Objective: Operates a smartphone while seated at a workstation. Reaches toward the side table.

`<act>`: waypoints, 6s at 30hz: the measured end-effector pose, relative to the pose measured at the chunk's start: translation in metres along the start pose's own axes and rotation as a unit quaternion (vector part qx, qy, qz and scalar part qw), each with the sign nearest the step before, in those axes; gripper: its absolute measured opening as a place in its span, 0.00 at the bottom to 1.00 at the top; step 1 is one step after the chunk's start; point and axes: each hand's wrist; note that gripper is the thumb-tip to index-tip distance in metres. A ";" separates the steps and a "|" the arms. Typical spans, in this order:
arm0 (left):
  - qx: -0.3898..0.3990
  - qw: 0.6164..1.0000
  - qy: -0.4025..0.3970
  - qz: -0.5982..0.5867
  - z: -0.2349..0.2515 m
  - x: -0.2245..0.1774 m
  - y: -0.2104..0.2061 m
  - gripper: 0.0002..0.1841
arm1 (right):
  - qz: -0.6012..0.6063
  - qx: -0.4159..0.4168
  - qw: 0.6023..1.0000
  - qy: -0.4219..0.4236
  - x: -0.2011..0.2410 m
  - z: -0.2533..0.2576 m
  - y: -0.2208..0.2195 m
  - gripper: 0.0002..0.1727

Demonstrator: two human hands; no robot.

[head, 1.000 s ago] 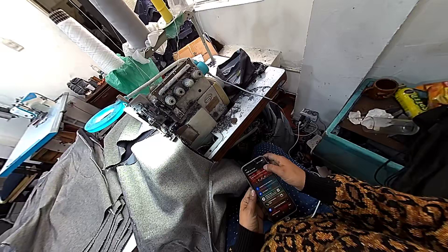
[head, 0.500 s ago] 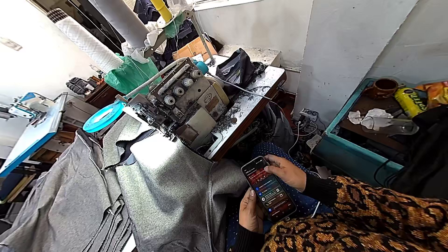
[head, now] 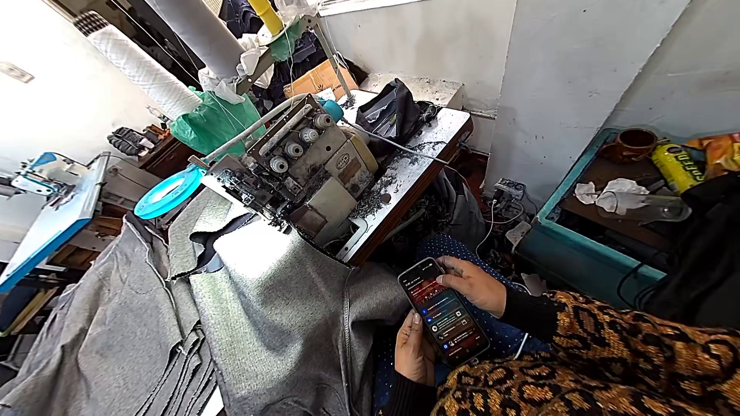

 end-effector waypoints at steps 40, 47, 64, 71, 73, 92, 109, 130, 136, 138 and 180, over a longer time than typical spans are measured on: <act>-0.007 1.000 0.002 0.006 0.001 -0.001 -0.001 0.20 | -0.011 0.018 1.000 -0.009 -0.007 -0.009 0.002 0.16; -0.007 1.000 0.003 0.004 0.001 0.000 0.000 0.20 | 0.007 0.030 0.999 -0.014 -0.006 -0.011 0.002 0.17; -0.013 1.000 0.005 0.008 0.001 0.001 0.001 0.21 | -0.004 0.022 1.000 -0.004 -0.014 -0.010 0.003 0.17; -0.013 1.000 0.003 0.007 0.001 0.001 0.001 0.20 | -0.008 0.022 1.000 -0.010 -0.021 -0.016 0.002 0.17; -0.013 1.000 0.004 0.006 0.001 0.001 0.000 0.20 | -0.005 0.023 1.000 -0.008 -0.024 -0.017 0.003 0.16; -0.010 1.000 -0.008 0.022 0.001 0.000 0.001 0.19 | -0.358 -0.235 0.827 0.363 -0.039 -0.008 -0.004 0.27; 0.005 1.000 -0.002 0.003 0.001 0.000 0.002 0.20 | -0.316 -0.222 0.863 0.325 -0.043 -0.012 -0.002 0.33; -0.015 1.000 0.005 0.000 0.003 0.002 0.002 0.20 | -0.026 0.014 0.999 -0.031 -0.045 -0.025 -0.001 0.14; -0.021 1.000 0.001 0.003 0.002 0.002 0.001 0.20 | -0.029 0.016 0.999 -0.026 -0.045 -0.025 0.001 0.13; -0.021 1.000 0.002 0.004 0.002 0.002 0.001 0.20 | -0.026 0.023 0.999 -0.036 -0.042 -0.026 0.000 0.13; -0.014 1.000 0.003 0.005 0.002 0.000 0.000 0.20 | -0.023 0.002 1.000 0.003 -0.050 -0.022 0.000 0.18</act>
Point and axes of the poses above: each hand's wrist, its own z-axis towards the middle knuckle, its own y-axis out of the back of the hand, x = y × z, and after that the axes turned 10 degrees about -y, right-handed
